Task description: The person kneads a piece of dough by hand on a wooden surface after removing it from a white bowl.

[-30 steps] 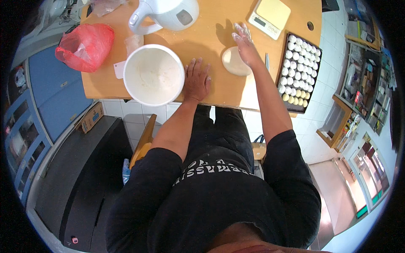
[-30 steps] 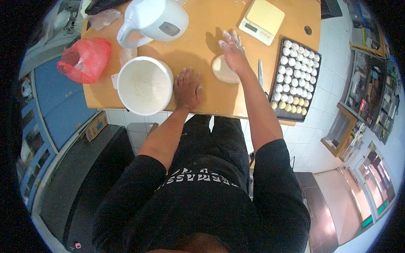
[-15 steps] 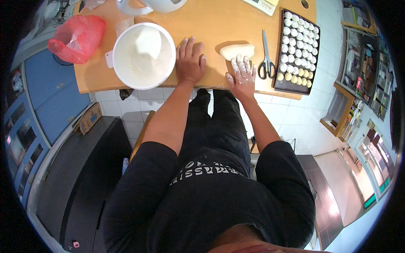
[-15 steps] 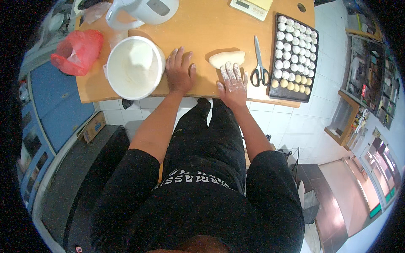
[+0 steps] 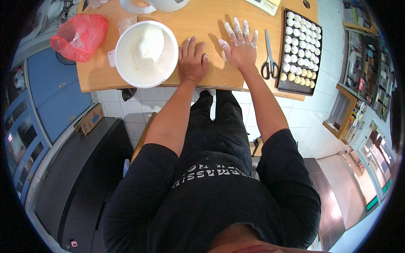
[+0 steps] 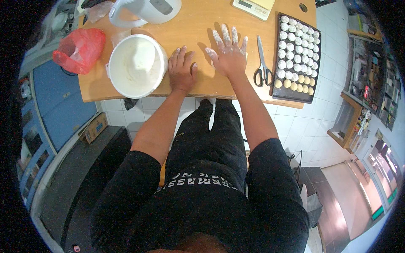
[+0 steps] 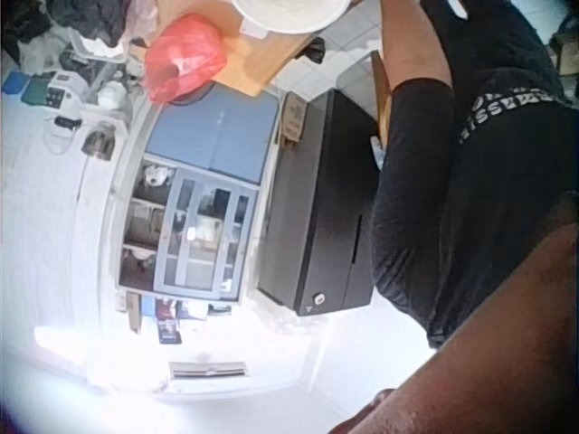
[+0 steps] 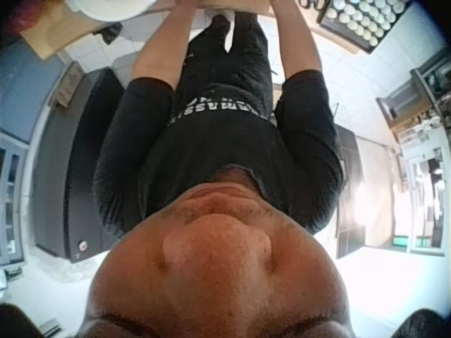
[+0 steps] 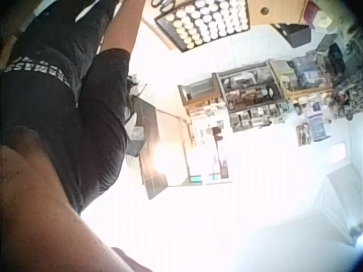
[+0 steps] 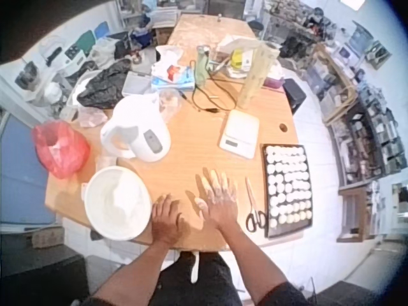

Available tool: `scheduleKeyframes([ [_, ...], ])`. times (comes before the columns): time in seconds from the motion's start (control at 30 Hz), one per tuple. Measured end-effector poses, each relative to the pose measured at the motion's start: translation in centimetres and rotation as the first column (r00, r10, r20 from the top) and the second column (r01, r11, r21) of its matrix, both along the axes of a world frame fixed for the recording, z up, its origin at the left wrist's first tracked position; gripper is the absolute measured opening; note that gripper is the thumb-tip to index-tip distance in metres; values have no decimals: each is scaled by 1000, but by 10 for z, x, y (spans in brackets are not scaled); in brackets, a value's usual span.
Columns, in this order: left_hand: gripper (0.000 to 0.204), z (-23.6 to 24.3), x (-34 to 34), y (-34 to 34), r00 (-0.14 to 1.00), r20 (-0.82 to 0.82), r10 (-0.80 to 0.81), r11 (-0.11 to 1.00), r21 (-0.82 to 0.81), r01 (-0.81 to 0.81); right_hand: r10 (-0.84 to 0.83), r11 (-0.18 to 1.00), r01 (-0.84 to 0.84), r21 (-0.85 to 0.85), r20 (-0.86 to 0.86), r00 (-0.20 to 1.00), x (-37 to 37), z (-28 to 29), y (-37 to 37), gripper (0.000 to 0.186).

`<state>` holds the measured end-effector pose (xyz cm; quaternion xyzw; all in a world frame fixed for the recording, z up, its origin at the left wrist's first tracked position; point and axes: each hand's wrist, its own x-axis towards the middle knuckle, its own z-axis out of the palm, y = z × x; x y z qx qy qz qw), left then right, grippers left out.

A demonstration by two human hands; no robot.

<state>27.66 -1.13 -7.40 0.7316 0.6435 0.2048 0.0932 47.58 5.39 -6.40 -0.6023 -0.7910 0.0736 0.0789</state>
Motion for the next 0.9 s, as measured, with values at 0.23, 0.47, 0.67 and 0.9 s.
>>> scheduleKeyframes([
  [0.23, 49, 0, 1, -2, 1000, 6, -17, 998, -60, 18, -61, 998, 61, -8, 43, 997, 3, 4, -37, 60],
  [0.47, 53, 5, 1, 0, 999, -27, -31, 986, -163, 26, -117, 993, 117, -25, 4, 993, 0, -1, -22, 61],
  [0.67, 56, -4, 3, 0, 999, -28, -31, 982, -185, 25, -109, 989, 121, -88, 131, 985, 1, -3, -4, 65],
  [0.9, 51, -1, 3, 3, 998, -54, -43, 982, -185, 33, -146, 986, 150, -70, 55, 988, 0, -4, 24, 66],
])
